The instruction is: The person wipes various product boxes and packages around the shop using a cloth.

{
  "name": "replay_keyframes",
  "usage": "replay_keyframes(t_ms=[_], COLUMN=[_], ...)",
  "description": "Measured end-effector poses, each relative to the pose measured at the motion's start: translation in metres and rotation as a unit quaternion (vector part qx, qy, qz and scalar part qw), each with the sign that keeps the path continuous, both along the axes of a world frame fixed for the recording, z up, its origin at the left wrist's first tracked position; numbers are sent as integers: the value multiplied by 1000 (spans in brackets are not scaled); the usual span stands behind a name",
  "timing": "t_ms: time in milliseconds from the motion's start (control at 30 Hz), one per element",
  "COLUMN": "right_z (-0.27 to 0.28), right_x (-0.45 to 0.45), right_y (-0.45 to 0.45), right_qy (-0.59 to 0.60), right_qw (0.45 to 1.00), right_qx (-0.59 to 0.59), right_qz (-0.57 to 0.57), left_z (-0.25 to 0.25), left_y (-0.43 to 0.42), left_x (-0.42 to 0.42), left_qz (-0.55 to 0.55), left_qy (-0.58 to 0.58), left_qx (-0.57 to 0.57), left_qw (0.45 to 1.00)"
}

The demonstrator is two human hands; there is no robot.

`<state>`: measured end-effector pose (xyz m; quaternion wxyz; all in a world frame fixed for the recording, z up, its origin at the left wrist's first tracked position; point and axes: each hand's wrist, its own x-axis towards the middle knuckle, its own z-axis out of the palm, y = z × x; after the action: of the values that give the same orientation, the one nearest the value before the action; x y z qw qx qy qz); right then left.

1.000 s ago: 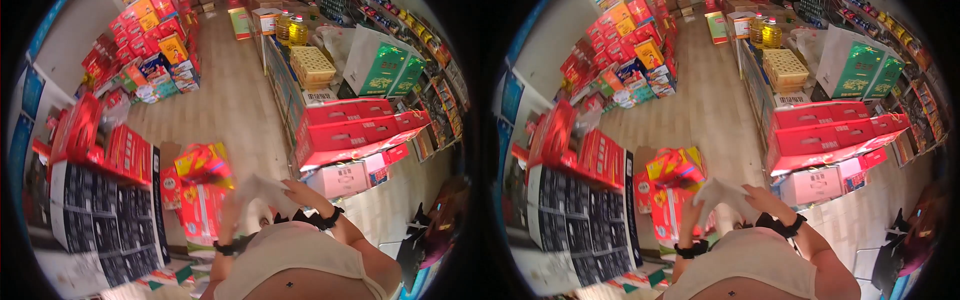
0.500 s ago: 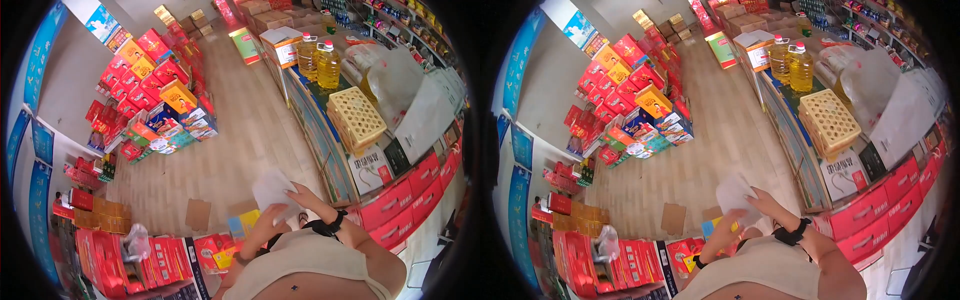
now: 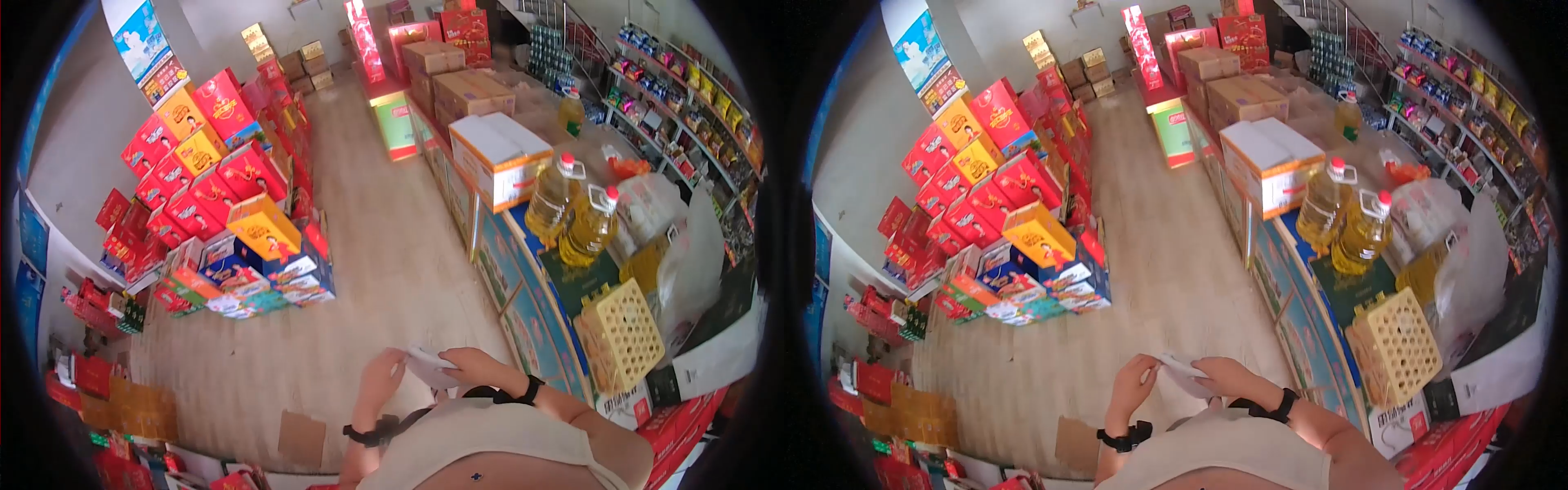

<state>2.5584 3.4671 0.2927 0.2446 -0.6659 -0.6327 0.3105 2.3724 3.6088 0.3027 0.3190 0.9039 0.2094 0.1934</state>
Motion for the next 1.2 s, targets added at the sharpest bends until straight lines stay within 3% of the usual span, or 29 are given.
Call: replay_keyframes(t_ms=[133,167,200,333,433,500,600,667,733,800,867,933,1000,1067,1100,1167,1200], right_z=[7,17,22,4,-31,-46,-1,27,34,33,3,-28,-63,-67,-52,-34,-31], right_x=[57,72,89,153,203,230,272,306,335,365,407,436,444,431,425,413,410], right_y=[67,83,100,181,262,315,371,393,390,379,359,325,292,273,283,299,307], right_qy=[87,162,234,308,254,213,276,294,296,282,238,231,146,-20,-26,-210,-212], right_qw=[992,977,955,924,943,949,928,916,902,856,819,699,568,492,456,388,362], right_qx=[58,74,96,112,115,135,177,193,210,253,279,175,171,184,189,124,111], right_qz=[-75,-117,-155,-199,-183,-191,-175,-193,-235,-352,-441,-654,-792,-851,-869,-889,-901], left_z=[38,40,41,14,-26,-23,-8,-10,-9,-6,-16,-38,-62,-71,-65,-69,-70], left_y=[78,98,120,186,246,274,312,352,379,402,414,413,387,359,354,345,347], left_x=[61,76,93,158,207,247,295,334,379,440,517,595,653,689,700,709,715], left_qz=[-22,-66,-108,-116,-89,-85,-86,-102,-123,-178,-274,-445,-544,-666,-694,-720,-741], left_qy=[-53,-63,-76,-68,-33,-32,-49,-119,-140,-130,-130,-48,-82,-98,-106,-70,-72], left_qx=[-11,21,58,138,151,139,121,226,237,262,206,83,117,174,175,209,200], left_qw=[998,996,990,981,984,986,988,962,953,939,930,890,827,719,690,658,637])
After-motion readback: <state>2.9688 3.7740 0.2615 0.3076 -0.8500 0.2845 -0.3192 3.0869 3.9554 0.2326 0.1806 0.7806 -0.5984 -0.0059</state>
